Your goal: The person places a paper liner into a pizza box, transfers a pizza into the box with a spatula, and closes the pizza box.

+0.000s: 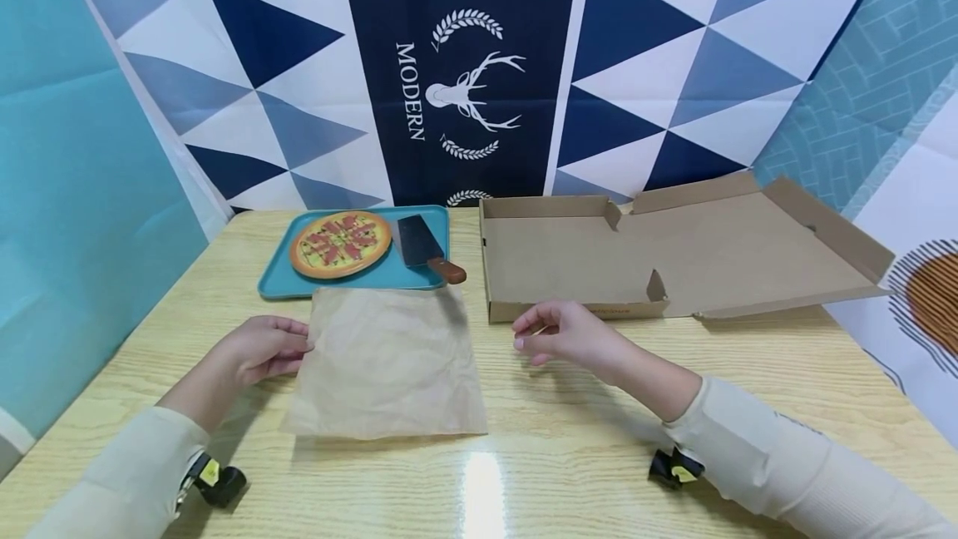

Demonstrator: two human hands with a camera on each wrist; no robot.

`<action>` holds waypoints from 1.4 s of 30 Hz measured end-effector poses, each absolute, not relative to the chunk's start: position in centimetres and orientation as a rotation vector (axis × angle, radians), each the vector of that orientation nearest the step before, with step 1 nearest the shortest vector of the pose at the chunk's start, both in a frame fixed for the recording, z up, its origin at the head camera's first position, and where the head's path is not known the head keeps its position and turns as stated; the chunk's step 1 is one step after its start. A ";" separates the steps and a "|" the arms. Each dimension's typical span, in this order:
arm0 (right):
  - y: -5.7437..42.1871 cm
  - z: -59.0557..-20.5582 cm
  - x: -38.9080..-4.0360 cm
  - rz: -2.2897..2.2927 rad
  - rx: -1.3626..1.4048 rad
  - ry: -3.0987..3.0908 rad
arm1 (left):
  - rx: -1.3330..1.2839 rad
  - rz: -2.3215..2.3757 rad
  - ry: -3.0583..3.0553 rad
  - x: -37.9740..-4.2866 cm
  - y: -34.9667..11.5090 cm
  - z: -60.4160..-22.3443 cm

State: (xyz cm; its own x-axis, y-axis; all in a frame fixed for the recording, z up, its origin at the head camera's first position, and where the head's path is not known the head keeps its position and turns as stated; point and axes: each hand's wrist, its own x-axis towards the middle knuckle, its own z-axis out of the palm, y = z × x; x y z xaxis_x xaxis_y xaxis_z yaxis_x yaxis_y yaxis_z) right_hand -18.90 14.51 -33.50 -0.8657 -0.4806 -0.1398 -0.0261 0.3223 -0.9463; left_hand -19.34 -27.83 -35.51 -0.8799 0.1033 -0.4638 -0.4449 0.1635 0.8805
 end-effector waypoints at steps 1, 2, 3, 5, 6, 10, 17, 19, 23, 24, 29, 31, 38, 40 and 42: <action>14.5 -33.5 -18.9 -1.565 -0.445 2.190 | -0.319 1.772 2.021 -19.3 -27.9 -35.5; 14.5 -33.6 -18.9 -1.570 -0.439 2.180 | -0.315 1.780 2.012 -19.2 -28.0 -35.5; 14.5 -33.6 -18.9 -1.574 -0.442 2.171 | -0.313 1.785 2.006 -19.1 -28.0 -35.5; 14.4 -33.7 -19.0 -1.580 -0.444 2.155 | -0.300 1.795 1.989 -19.0 -28.1 -35.5; 14.4 -33.7 -19.0 -1.586 -0.446 2.144 | -0.293 1.798 1.982 -19.0 -28.1 -35.5; 14.2 -33.8 -19.1 -1.602 -0.450 2.106 | -0.266 1.807 1.965 -18.8 -28.3 -35.4; 13.7 -34.0 -19.1 -1.660 -0.453 1.971 | -0.234 1.827 1.955 -18.5 -27.2 -35.3; 13.6 -34.1 -19.1 -1.683 -0.439 1.926 | -0.224 1.833 1.948 -18.4 -26.8 -35.3; 13.5 -34.3 -19.1 -1.724 -0.406 1.851 | -0.202 1.839 1.938 -18.3 -25.9 -35.4; 13.4 -34.4 -19.1 -1.734 -0.392 1.838 | -0.208 1.842 1.937 -18.3 -25.6 -35.4; 13.3 -34.5 -18.9 -1.785 -0.320 1.830 | -0.193 1.852 1.919 -18.2 -24.2 -35.6; 13.4 -34.5 -18.9 -1.799 -0.293 1.863 | -0.194 1.860 1.905 -18.2 -23.7 -35.7; 14.3 -34.4 -18.8 -1.801 -0.199 1.967 | -0.206 1.867 1.869 -18.4 -22.2 -36.0; 14.7 -34.3 -18.9 -1.797 -0.195 1.986 | -0.193 1.873 1.851 -18.4 -21.8 -36.1; 15.2 -34.2 -19.0 -1.807 -0.205 1.993 | -0.169 1.878 1.831 -18.5 -21.5 -36.1</action>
State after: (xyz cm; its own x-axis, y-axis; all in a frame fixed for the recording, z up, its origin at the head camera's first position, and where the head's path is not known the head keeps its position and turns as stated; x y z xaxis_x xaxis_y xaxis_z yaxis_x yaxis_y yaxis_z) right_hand -19.05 15.22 -34.19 -0.8922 -0.3943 -0.2203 0.1808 0.1352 -0.9742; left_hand -18.46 -21.45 -36.11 -0.8634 0.2672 -0.4279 -0.4344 0.0375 0.8999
